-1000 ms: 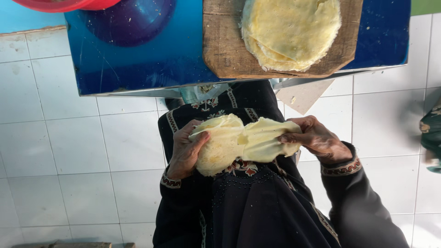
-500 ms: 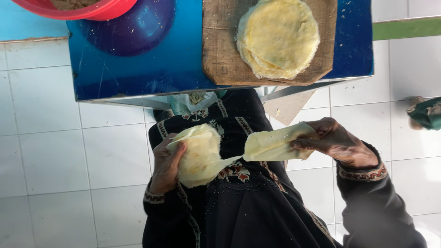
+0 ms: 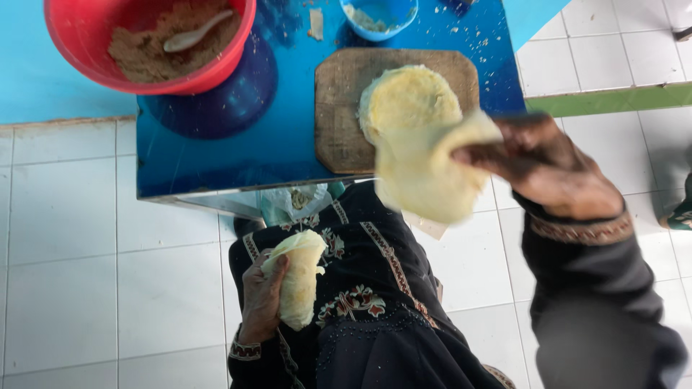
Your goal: The person peels thin round pastry wrappers apart one at a time from a stack on a wooden board, then uses a knife to cut a wrapper into pieces on the board. They gather the separated pieces, wipe the table with a cloth, and continue peeling another wrapper.
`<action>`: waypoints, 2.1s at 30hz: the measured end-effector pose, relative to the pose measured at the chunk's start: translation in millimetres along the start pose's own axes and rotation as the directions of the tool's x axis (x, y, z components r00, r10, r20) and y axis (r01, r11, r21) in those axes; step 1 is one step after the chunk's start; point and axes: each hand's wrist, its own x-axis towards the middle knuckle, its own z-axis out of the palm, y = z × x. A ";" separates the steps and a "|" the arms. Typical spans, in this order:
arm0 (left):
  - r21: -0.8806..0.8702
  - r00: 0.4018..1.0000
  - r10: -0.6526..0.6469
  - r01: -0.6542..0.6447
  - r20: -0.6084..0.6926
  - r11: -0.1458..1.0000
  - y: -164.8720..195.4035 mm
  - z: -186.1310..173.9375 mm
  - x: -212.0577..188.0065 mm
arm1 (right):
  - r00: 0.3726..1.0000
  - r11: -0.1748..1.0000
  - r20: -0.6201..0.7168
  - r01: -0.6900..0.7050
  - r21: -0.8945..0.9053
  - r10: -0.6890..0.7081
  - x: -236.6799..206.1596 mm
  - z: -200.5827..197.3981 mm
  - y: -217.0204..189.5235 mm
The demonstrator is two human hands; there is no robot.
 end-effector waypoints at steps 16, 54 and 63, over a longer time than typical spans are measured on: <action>0.045 0.998 0.058 -0.059 0.007 0.997 8.8 13.0 -1.7 | 0.923 0.957 -0.360 0.030 -0.290 -0.138 72.6 28.8 14.9; -0.113 0.978 0.202 -0.196 0.044 0.974 -24.9 82.6 -3.6 | 0.994 0.596 0.090 -0.110 0.795 0.063 -50.3 233.2 -3.5; -0.385 0.980 0.198 -0.175 0.022 0.906 -7.1 80.0 -21.5 | 0.972 -0.034 0.196 -0.193 0.981 0.131 -50.6 238.9 13.9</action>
